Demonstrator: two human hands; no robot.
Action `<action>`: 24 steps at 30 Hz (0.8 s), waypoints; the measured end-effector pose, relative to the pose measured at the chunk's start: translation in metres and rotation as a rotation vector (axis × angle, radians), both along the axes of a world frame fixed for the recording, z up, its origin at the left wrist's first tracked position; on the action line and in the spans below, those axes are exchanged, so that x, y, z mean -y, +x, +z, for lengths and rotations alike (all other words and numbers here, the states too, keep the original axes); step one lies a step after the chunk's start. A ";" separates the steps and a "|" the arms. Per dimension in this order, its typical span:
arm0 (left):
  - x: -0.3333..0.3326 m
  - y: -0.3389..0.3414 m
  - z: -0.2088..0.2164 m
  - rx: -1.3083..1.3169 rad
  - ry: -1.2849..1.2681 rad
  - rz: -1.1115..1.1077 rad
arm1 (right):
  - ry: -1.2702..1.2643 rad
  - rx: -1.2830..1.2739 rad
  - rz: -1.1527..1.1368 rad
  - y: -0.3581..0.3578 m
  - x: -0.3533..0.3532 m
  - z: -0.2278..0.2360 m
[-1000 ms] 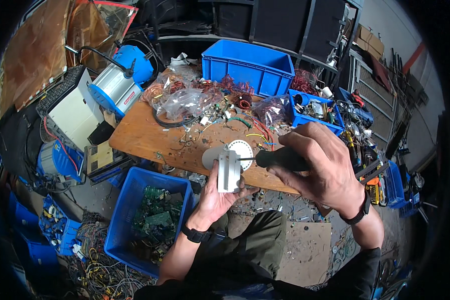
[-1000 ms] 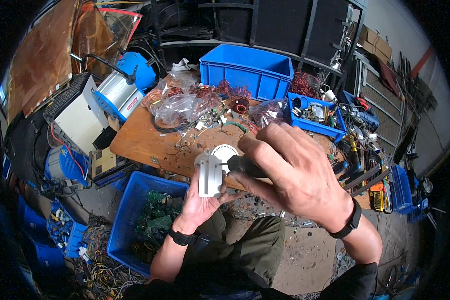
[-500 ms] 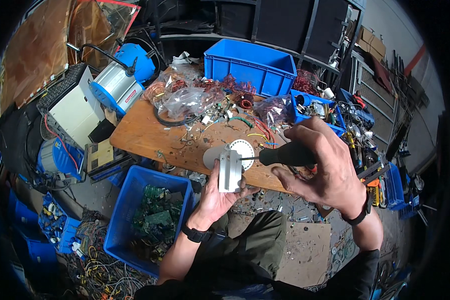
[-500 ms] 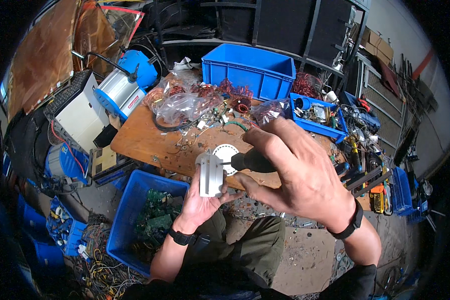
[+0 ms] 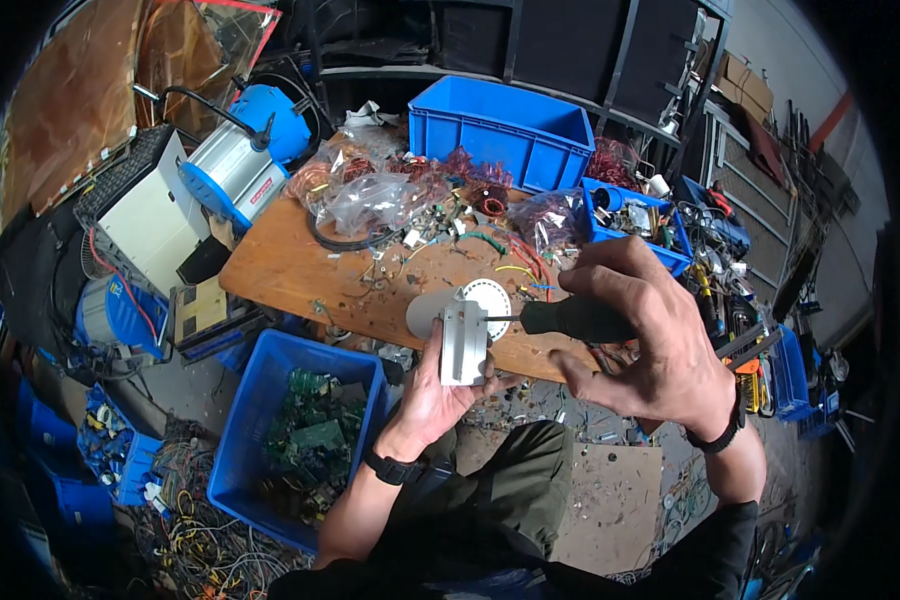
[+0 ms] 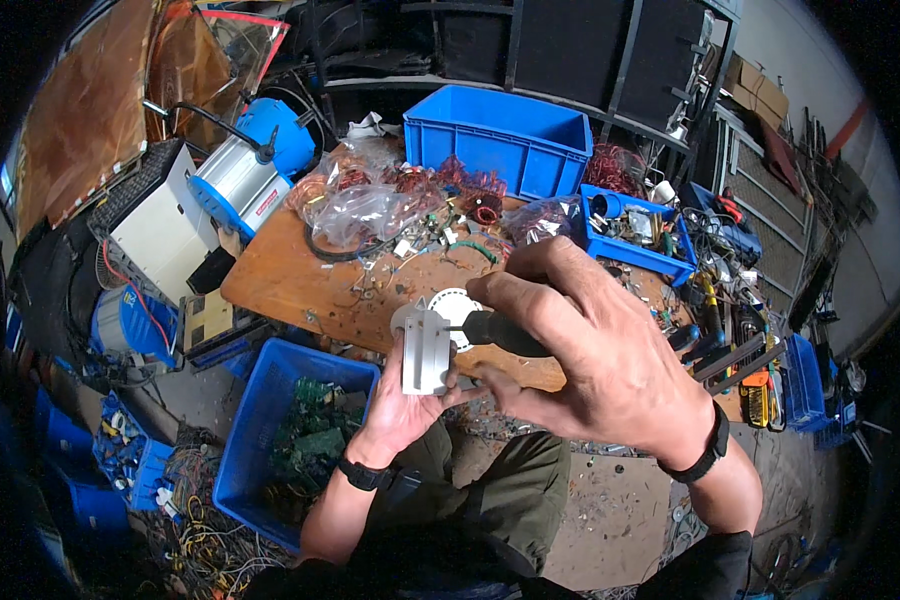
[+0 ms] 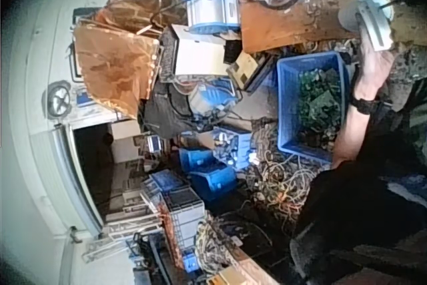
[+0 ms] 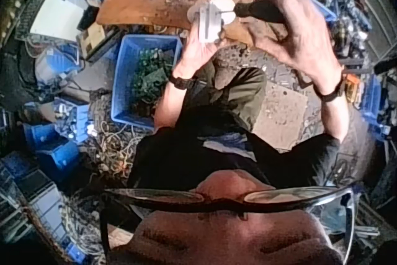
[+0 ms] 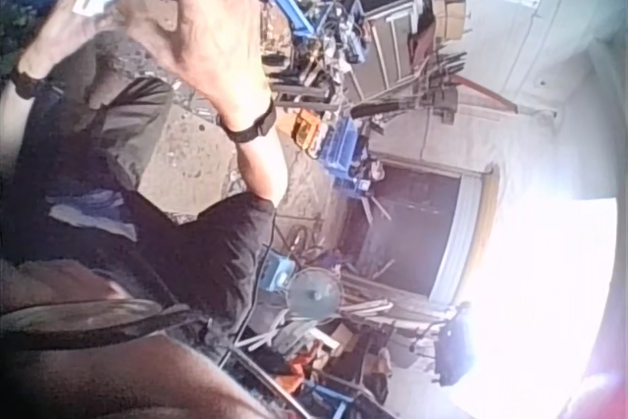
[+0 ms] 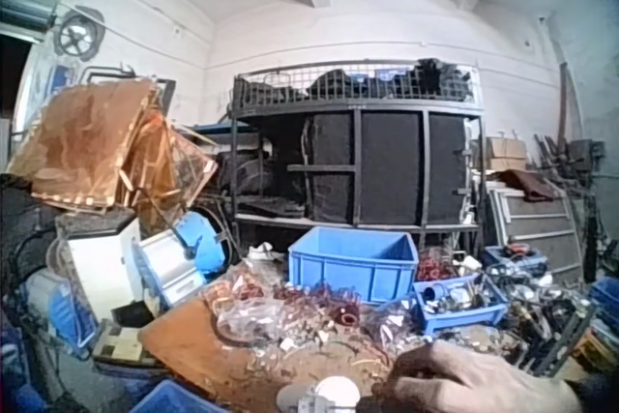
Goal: The person disassembles a white cylindrical electronic device using a screwdriver. They remove screws from the casing and the base, then separate the components to reveal the internal circuit board and wiring.
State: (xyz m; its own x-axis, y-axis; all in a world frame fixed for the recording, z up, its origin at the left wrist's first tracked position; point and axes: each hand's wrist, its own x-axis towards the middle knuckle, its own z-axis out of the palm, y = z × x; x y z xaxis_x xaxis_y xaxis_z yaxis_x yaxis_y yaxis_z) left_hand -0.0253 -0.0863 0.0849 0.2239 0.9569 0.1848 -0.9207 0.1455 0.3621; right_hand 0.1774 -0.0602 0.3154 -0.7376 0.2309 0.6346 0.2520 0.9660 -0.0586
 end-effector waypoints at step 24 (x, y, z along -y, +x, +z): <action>0.000 -0.001 -0.002 0.098 -0.005 -0.053 | -0.416 -0.029 -0.113 -0.019 -0.043 -0.065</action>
